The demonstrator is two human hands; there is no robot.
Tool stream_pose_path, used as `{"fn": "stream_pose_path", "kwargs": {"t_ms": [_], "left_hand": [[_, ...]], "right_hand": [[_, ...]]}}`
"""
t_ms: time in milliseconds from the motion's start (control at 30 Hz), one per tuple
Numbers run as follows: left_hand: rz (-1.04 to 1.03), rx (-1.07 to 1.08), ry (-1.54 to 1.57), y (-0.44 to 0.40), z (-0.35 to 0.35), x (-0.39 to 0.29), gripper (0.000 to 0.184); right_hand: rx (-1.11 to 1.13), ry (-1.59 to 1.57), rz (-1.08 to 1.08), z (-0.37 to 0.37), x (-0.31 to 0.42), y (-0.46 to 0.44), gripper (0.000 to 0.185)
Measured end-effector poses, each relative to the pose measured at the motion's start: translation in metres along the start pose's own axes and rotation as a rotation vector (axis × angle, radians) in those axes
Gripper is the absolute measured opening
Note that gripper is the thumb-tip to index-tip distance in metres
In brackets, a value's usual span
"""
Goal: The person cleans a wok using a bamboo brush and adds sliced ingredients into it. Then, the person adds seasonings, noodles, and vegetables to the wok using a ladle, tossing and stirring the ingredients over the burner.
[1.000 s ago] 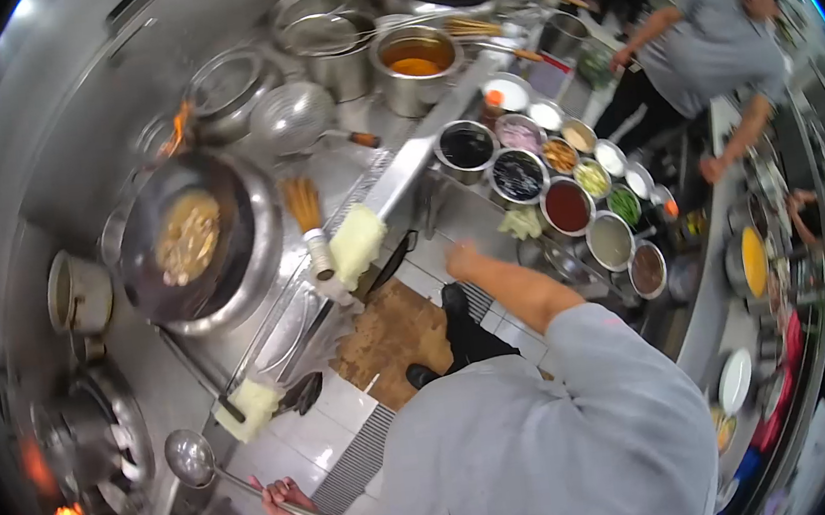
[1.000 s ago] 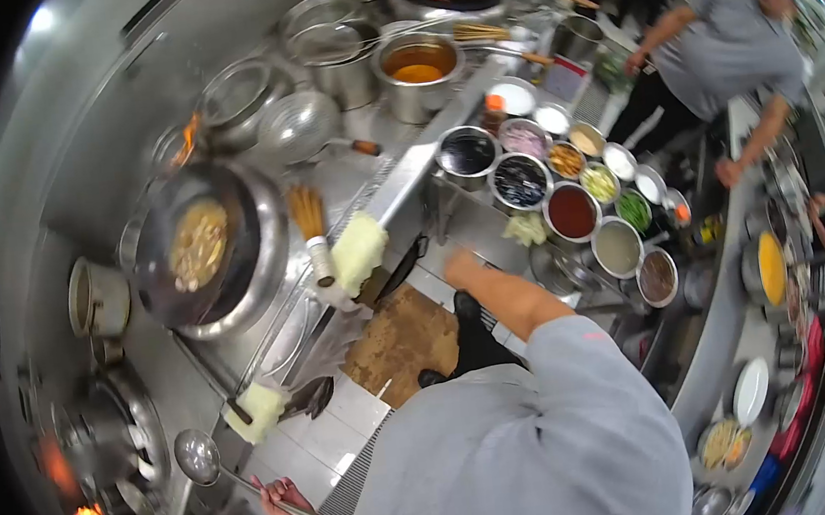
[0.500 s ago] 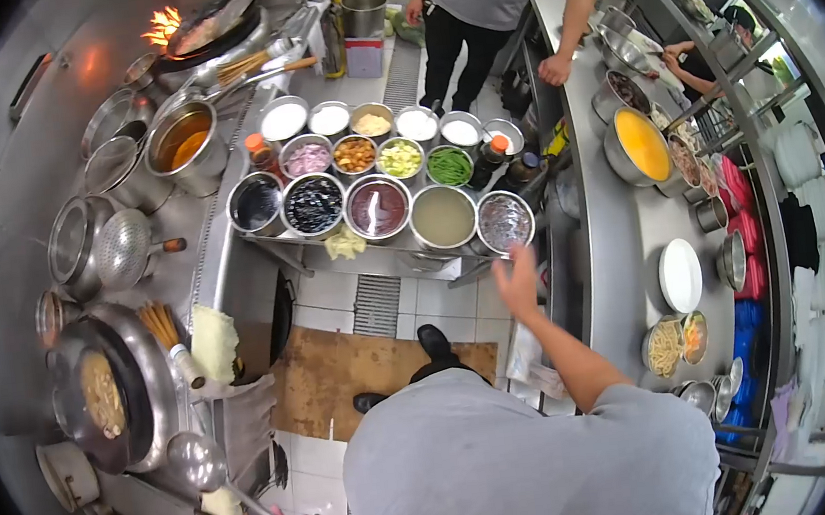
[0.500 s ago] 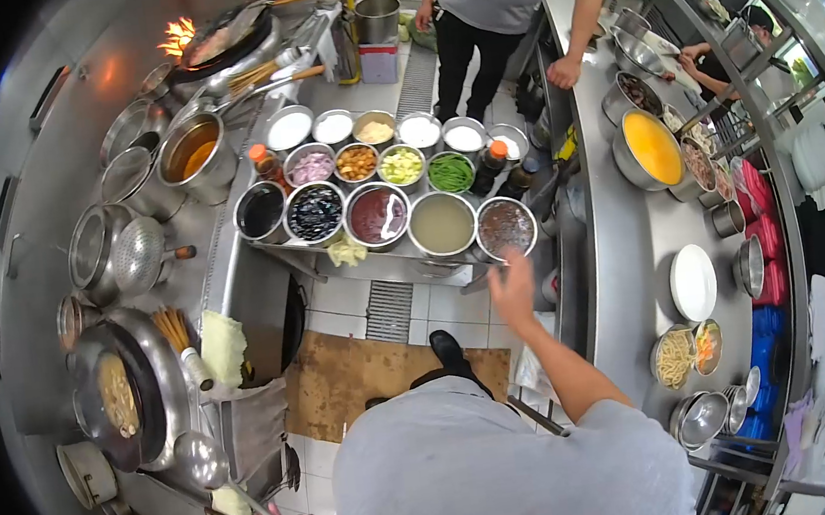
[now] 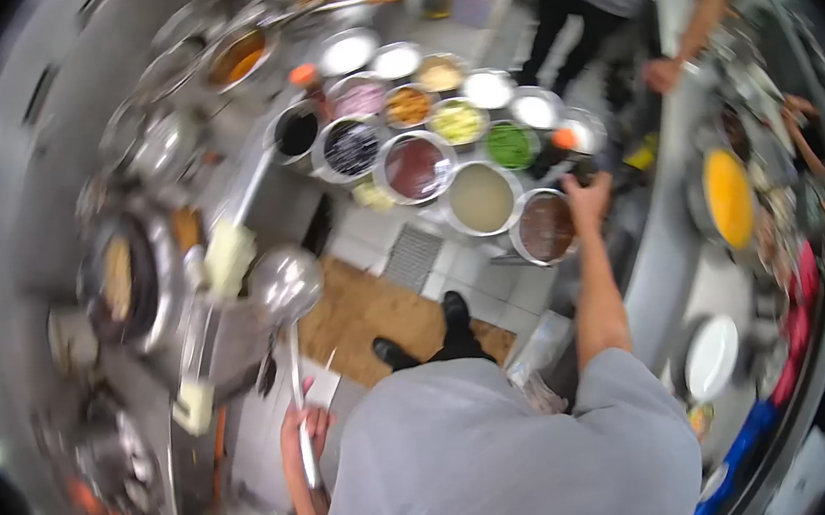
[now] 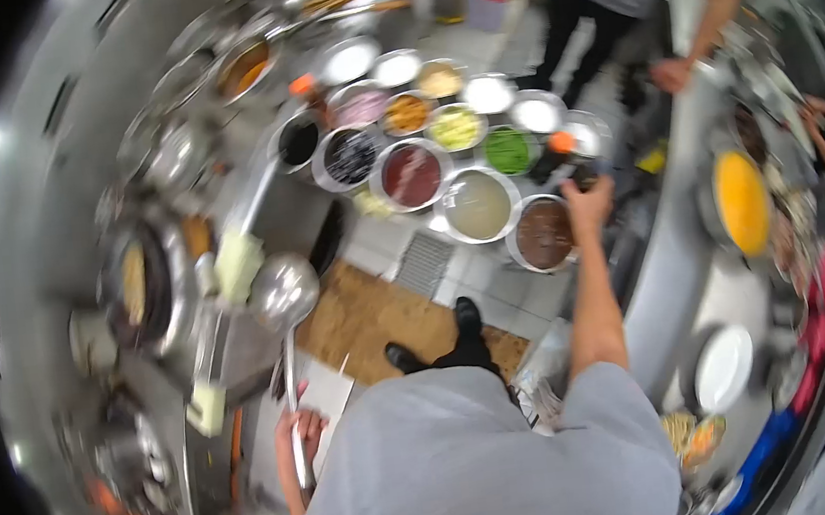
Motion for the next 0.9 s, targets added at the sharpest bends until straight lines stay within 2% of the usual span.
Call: {"fn": "stream_pose_path", "kwargs": {"t_ms": [67, 100, 167, 200, 233, 300, 367, 400, 433, 467, 500, 533, 633, 700, 767, 800, 867, 900], "left_hand": [[-0.007, 0.039, -0.058, -0.002, -0.021, -0.009, 0.061], [0.01, 0.085, -0.081, -0.003, -0.032, -0.014, 0.061], [0.035, 0.06, -0.141, -0.005, -0.035, -0.022, 0.066], [0.038, 0.077, -0.147, -0.005, -0.034, -0.026, 0.066], [0.05, 0.105, -0.156, -0.006, -0.034, -0.028, 0.067], [0.046, 0.129, -0.185, -0.005, -0.027, -0.033, 0.066], [0.045, 0.154, -0.209, -0.005, -0.022, -0.035, 0.066], [0.047, 0.169, -0.256, -0.004, -0.019, -0.037, 0.065], [0.048, 0.182, -0.303, -0.002, -0.015, -0.039, 0.065], [0.036, 0.188, -0.292, -0.002, -0.01, -0.041, 0.065], [0.059, 0.188, -0.3, -0.002, -0.002, -0.038, 0.064], [0.087, 0.191, -0.312, -0.001, 0.004, -0.033, 0.064], [0.114, 0.172, -0.345, 0.001, 0.024, -0.024, 0.061], [0.133, 0.175, -0.328, 0.001, 0.044, -0.016, 0.064], [0.133, 0.128, -0.419, 0.001, 0.069, -0.004, 0.069], [0.12, 0.12, -0.429, 0.003, 0.077, -0.002, 0.062], [0.13, 0.13, -0.407, 0.008, 0.091, 0.003, 0.055], [0.138, 0.141, -0.392, 0.011, 0.097, 0.006, 0.047]], "right_hand": [[-0.038, 0.009, -0.055, 0.025, 0.039, 0.011, 0.068], [-0.102, 0.031, -0.027, 0.026, 0.033, 0.005, 0.072], [-0.182, -0.037, 0.251, 0.05, 0.076, 0.005, 0.077], [-0.136, -0.146, 0.288, 0.063, 0.105, 0.009, 0.074], [-0.148, -0.127, 0.368, 0.085, 0.148, 0.021, 0.07], [-0.062, -0.285, 0.457, 0.106, 0.193, 0.04, 0.073], [0.075, -0.535, 0.388, 0.099, 0.213, 0.059, 0.075], [0.367, -0.785, 0.414, 0.077, 0.242, 0.078, 0.074], [0.456, -0.717, 0.479, 0.066, 0.264, 0.1, 0.074], [0.553, -0.633, 0.44, 0.039, 0.267, 0.118, 0.081], [0.427, -0.345, 0.544, 0.025, 0.277, 0.144, 0.088], [0.66, -0.382, 0.529, -0.009, 0.296, 0.173, 0.092], [0.992, -0.354, 0.758, -0.091, 0.337, 0.271, 0.084], [1.151, -0.155, 0.858, -0.126, 0.36, 0.333, 0.071], [1.137, 0.268, 1.065, -0.172, 0.363, 0.385, 0.065], [1.142, 0.271, 1.061, -0.18, 0.376, 0.4, 0.065], [1.183, 0.632, 1.136, -0.196, 0.377, 0.429, 0.061], [1.187, 0.635, 1.133, -0.194, 0.381, 0.438, 0.061]]}}
Point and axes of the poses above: each hand's wrist, its own y-axis away from the middle knuckle, its own z-axis out of the back of the hand, x = y × z, the point moved 10 cm from there along -y, towards the middle knuckle, and after that the axes turned 3 degrees about z, right-handed, at the moved point
